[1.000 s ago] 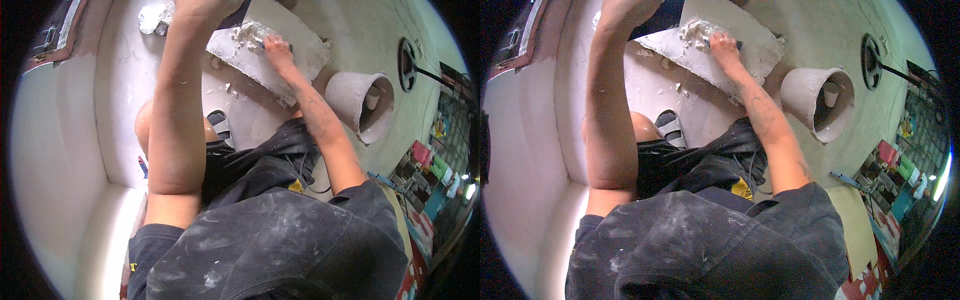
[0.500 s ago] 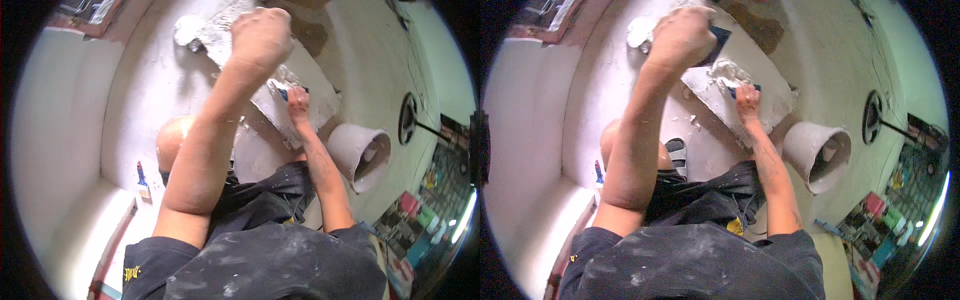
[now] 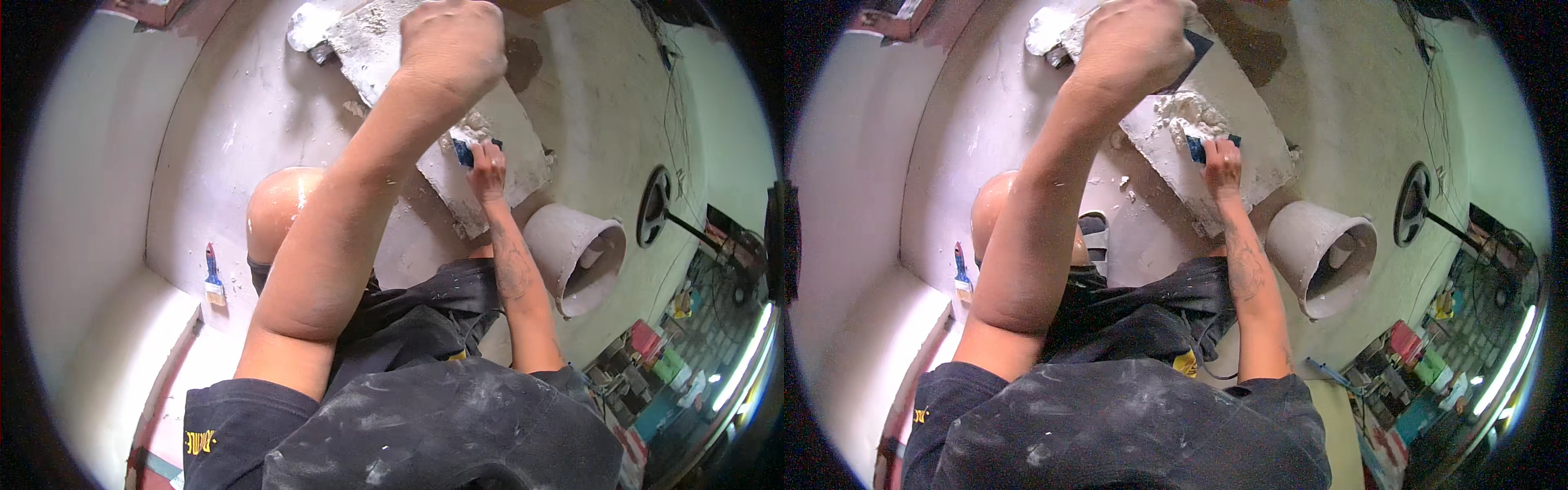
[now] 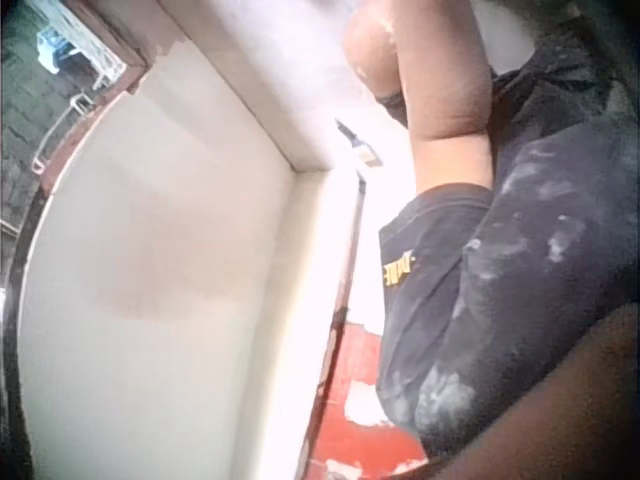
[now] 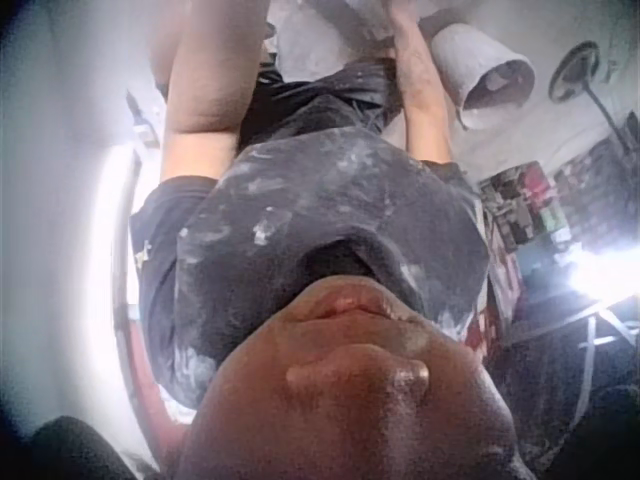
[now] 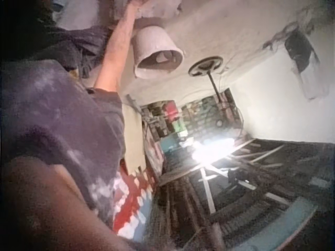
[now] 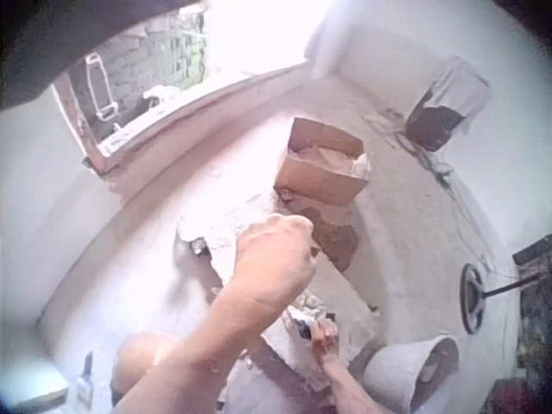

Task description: The recorder mixes plaster on a board and applies it to a wall using a putty knife and trowel.

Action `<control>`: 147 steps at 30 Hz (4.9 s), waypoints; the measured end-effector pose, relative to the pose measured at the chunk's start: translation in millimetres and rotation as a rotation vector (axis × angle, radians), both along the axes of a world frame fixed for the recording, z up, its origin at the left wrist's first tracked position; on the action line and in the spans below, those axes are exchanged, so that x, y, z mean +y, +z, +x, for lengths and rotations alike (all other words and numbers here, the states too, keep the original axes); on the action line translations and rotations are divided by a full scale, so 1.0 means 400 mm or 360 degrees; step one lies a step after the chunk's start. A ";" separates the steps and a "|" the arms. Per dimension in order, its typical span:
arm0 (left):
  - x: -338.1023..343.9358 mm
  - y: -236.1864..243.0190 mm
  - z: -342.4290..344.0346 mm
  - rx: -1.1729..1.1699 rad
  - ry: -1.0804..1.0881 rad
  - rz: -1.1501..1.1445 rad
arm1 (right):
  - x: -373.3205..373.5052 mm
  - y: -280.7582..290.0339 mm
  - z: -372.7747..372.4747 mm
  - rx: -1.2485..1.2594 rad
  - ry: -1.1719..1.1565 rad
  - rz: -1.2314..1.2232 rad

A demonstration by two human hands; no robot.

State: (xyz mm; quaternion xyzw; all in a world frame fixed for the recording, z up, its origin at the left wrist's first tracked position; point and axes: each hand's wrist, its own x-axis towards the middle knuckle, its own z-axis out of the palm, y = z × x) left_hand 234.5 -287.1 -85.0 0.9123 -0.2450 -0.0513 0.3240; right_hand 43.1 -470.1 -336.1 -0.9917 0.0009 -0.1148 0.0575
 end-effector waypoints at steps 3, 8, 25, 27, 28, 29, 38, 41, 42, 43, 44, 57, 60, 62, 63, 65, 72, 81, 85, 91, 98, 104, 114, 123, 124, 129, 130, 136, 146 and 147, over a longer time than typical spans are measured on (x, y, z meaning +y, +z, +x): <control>0.004 0.022 -0.011 0.0028 -0.0022 0.0031 | -0.007 0.037 0.066 0.0153 0.0046 -0.0045; -0.006 -0.009 -0.001 0.0034 0.0067 0.0061 | -0.015 0.030 0.095 0.0146 0.0067 -0.0047; -0.020 -0.010 -0.023 -0.0073 0.0007 0.0124 | -0.021 0.021 0.076 0.0287 0.0084 -0.0060; -0.011 0.001 -0.022 0.0017 -0.0005 0.0114 | -0.032 0.038 0.103 0.0293 0.0034 -0.0070; -0.010 0.014 -0.026 0.0112 -0.0028 0.0106 | -0.034 0.046 0.109 0.0305 -0.0027 -0.0077; -0.012 0.012 -0.021 0.0131 -0.0021 0.0108 | -0.032 0.044 0.118 0.0323 -0.0018 -0.0075; 0.002 0.005 -0.012 0.0096 -0.0041 0.0058 | -0.025 0.035 0.095 0.0399 0.0001 -0.0013; -0.014 -0.029 0.003 -0.0031 -0.0017 0.0034 | -0.047 0.052 0.148 0.0318 -0.0016 -0.0023; -0.012 -0.017 -0.004 -0.0146 -0.0006 0.0073 | -0.048 0.048 0.167 0.0283 -0.0009 -0.0040; -0.008 -0.004 -0.010 -0.0127 -0.0007 0.0085 | -0.040 0.045 0.168 0.0247 -0.0002 -0.0057; -0.003 0.011 -0.019 -0.0105 -0.0027 0.0095 | -0.021 0.037 0.145 0.0264 -0.0002 -0.0045; -0.019 -0.001 -0.008 -0.0122 -0.0052 0.0157 | -0.062 0.029 0.193 0.0299 0.0010 -0.0167; 0.000 0.011 -0.004 -0.0108 -0.0054 0.0245 | -0.020 0.015 0.176 0.0423 0.0057 -0.0252; 0.008 0.003 -0.003 -0.0089 -0.0032 0.0099 | -0.020 0.011 0.139 0.0460 0.0157 -0.0322; 0.003 -0.004 0.000 -0.0103 -0.0046 0.0079 | -0.035 0.013 0.132 0.0449 0.0139 -0.0340; 0.017 -0.008 -0.003 -0.0114 -0.0022 0.0164 | -0.040 0.023 0.132 0.0544 0.0173 -0.0261; 0.007 -0.014 -0.008 -0.0090 0.0058 0.0130 | -0.087 0.036 0.202 0.0396 0.0200 -0.0028; -0.007 -0.016 0.000 -0.0117 -0.0033 0.0172 | -0.058 -0.007 0.109 0.0510 0.0165 -0.0236; -0.015 -0.006 -0.027 -0.0091 0.0027 0.0137 | -0.093 0.019 0.149 0.0598 0.0111 0.0018; -0.022 0.007 -0.024 0.0019 0.0000 0.0157 | -0.141 0.017 0.237 0.0542 0.0015 -0.0017; -0.022 0.030 -0.035 0.0062 0.0001 0.0155 | -0.078 -0.011 0.205 0.0693 -0.0068 -0.0158; -0.037 -0.070 0.018 0.0010 -0.0184 0.0312 | -0.073 0.007 0.171 0.0627 -0.0097 -0.0102; -0.054 -0.270 0.041 0.0617 -0.0181 -0.0260 | -0.124 0.134 0.200 0.0976 -0.0650 0.0916; -0.122 -0.273 0.013 0.0553 -0.0112 -0.0142 | -0.146 0.066 0.072 0.0434 -0.1116 0.1936; -0.116 -0.259 0.009 0.0841 0.0012 -0.0237 | -0.122 0.086 0.068 0.0418 -0.1113 0.2162; -0.126 -0.281 0.025 0.1395 -0.0012 -0.0613 | -0.098 0.059 0.037 0.0315 -0.1203 0.2393; -0.133 -0.290 0.017 0.1402 -0.0029 -0.0591 | -0.091 0.052 0.035 0.0303 -0.1226 0.2409; -0.170 -0.342 -0.087 0.1133 -0.0365 -0.0269 | -0.033 0.101 0.087 0.0075 -0.1302 0.2004; -0.208 -0.377 -0.126 0.0534 -0.0569 -0.0019 | 0.005 0.181 0.084 0.0266 -0.1178 0.1761; -0.215 -0.391 -0.128 0.0544 -0.0568 0.0004 | 0.004 0.175 0.083 0.0322 -0.1186 0.1728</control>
